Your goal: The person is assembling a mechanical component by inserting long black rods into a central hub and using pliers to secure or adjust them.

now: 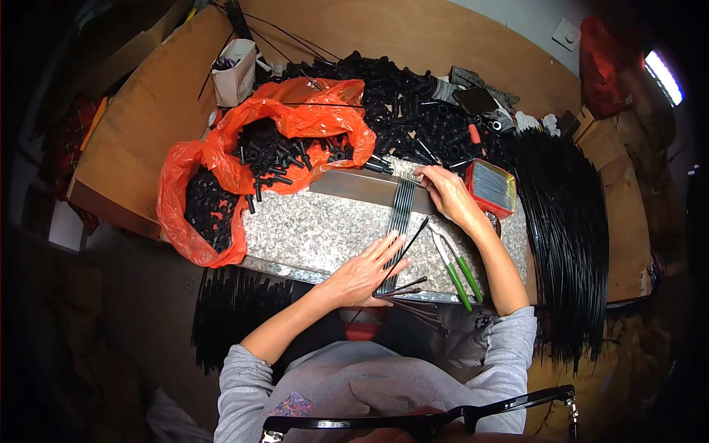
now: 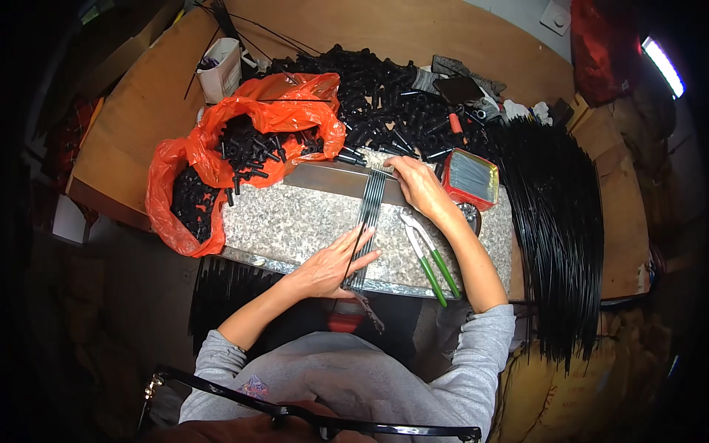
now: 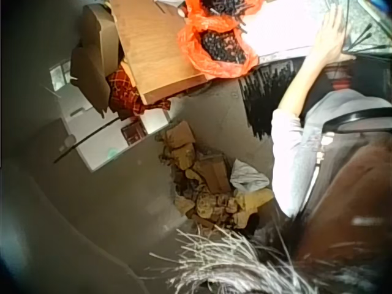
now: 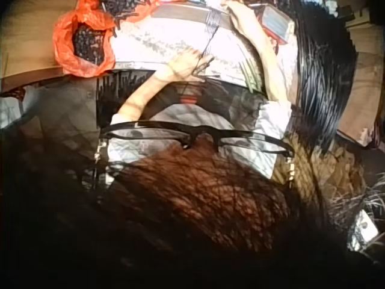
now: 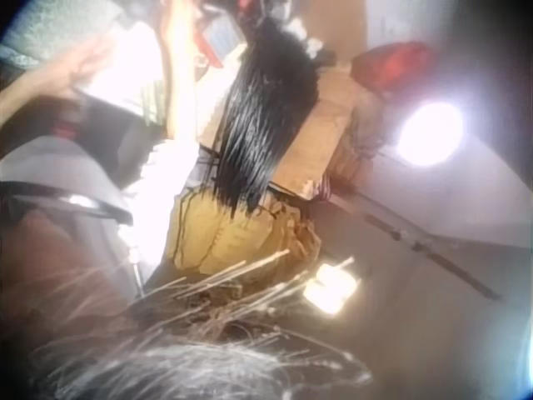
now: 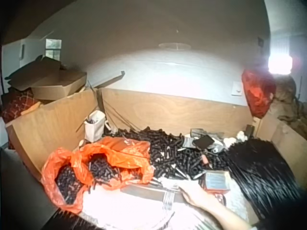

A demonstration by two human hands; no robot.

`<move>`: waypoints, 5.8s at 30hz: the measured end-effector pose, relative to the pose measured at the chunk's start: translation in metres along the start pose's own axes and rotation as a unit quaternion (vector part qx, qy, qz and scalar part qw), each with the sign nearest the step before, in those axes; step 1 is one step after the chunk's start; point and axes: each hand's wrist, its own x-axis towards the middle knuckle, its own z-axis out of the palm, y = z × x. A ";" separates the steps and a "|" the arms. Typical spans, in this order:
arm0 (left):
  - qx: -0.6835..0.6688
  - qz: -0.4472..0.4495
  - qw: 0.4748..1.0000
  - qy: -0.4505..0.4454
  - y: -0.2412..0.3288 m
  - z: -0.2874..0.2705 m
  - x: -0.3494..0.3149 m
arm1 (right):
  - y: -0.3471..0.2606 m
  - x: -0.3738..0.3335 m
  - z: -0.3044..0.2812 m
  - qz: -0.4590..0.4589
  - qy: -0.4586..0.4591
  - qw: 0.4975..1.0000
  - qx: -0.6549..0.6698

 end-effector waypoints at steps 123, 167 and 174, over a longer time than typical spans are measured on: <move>-0.049 -0.021 0.999 0.011 0.000 0.005 0.000 | 0.020 0.009 -0.006 0.001 -0.070 0.992 -0.101; -0.017 0.029 0.994 0.099 -0.001 0.018 -0.005 | -0.164 -0.092 0.004 0.038 0.029 0.991 0.123; 0.130 -0.069 0.989 -0.013 0.022 -0.018 -0.019 | -0.159 -0.086 0.004 0.030 0.083 0.982 0.166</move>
